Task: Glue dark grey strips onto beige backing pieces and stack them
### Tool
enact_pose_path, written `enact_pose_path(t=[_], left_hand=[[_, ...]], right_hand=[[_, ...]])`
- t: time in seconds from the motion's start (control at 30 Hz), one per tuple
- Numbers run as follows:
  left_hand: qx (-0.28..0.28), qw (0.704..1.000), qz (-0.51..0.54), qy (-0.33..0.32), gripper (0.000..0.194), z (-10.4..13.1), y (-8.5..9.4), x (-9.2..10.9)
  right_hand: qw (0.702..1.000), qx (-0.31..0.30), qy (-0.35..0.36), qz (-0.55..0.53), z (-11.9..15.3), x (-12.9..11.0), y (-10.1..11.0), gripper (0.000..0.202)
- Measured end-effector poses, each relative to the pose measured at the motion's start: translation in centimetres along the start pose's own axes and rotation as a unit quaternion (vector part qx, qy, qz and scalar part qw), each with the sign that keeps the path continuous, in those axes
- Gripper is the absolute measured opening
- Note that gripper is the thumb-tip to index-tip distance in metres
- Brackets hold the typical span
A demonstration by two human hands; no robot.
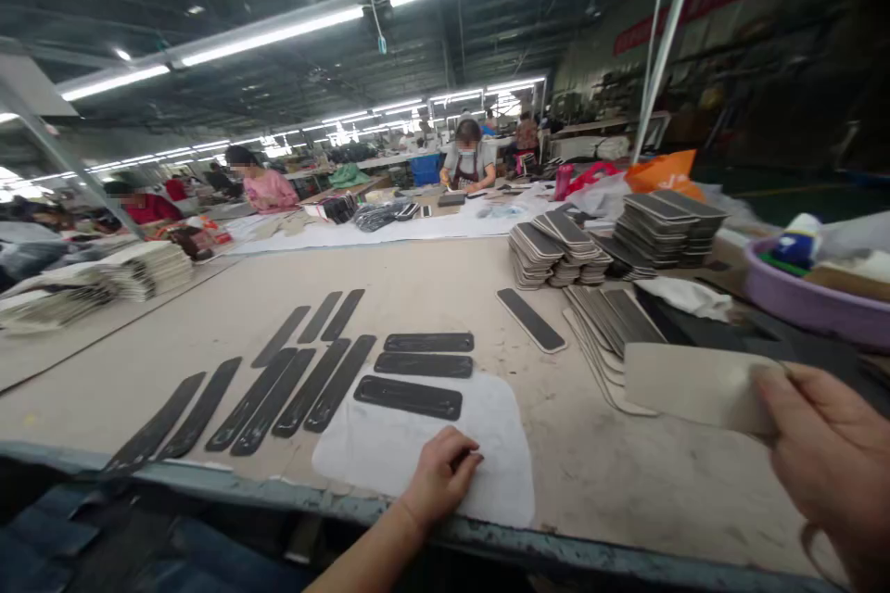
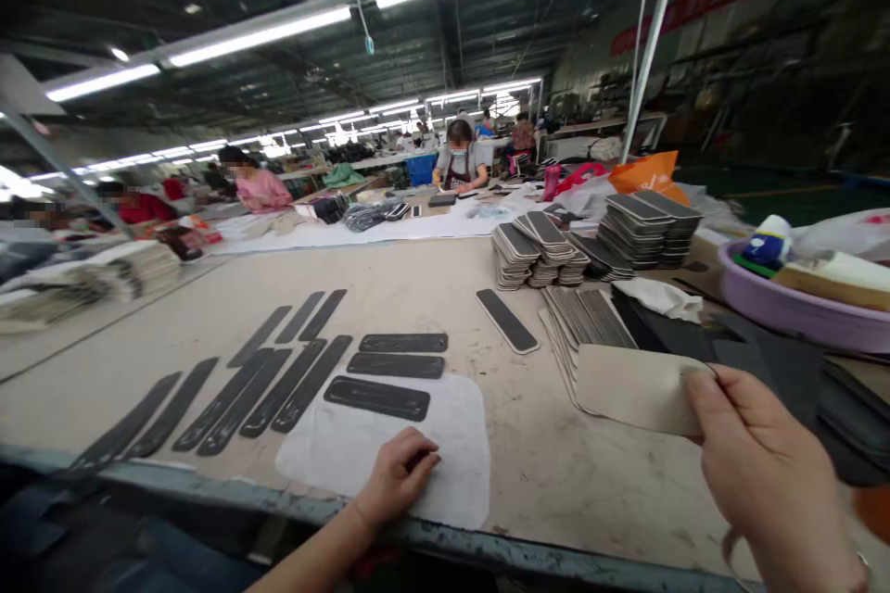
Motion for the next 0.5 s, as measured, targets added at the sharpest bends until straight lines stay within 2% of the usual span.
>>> enact_pose_path(t=[0.07,0.17,0.23,0.33,0.4,0.5], left_hand=[[0.021,1.0,-0.008,0.009,0.014,0.0,0.6,0.1],[0.047,0.995,-0.076,0.051,0.017,-0.3,2.1,-0.1],[0.021,0.982,-0.165,0.086,0.021,-0.9,2.8,-0.6],[-0.041,0.96,-0.254,0.113,0.022,-2.0,2.9,-1.6],[-0.064,0.953,-0.271,0.118,0.022,-2.7,2.5,-2.1],[-0.091,0.942,-0.299,0.124,0.025,-3.3,1.5,-2.5]], right_hand=[[0.999,-0.017,-0.032,-0.03,1.6,-0.5,-0.3,0.043],[0.995,-0.1,-0.017,-0.021,3.4,-0.3,-3.7,0.043],[0.989,-0.148,-0.01,0.011,4.3,1.4,-6.5,0.041],[0.973,-0.213,-0.001,0.094,5.5,4.6,-9.9,0.039],[0.962,-0.231,0.015,0.145,6.1,5.9,-10.9,0.038],[0.959,-0.219,0.042,0.178,6.5,6.8,-11.4,0.037]])
Point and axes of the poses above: each hand's wrist, its own z-axis away from the middle knuckle, its own y-axis out of the back of the hand, x = y × z, the point moved 8 cm from there along -z, towards the middle knuckle, and after that the axes turned 8 degrees about -y, right-handed, at the moved point
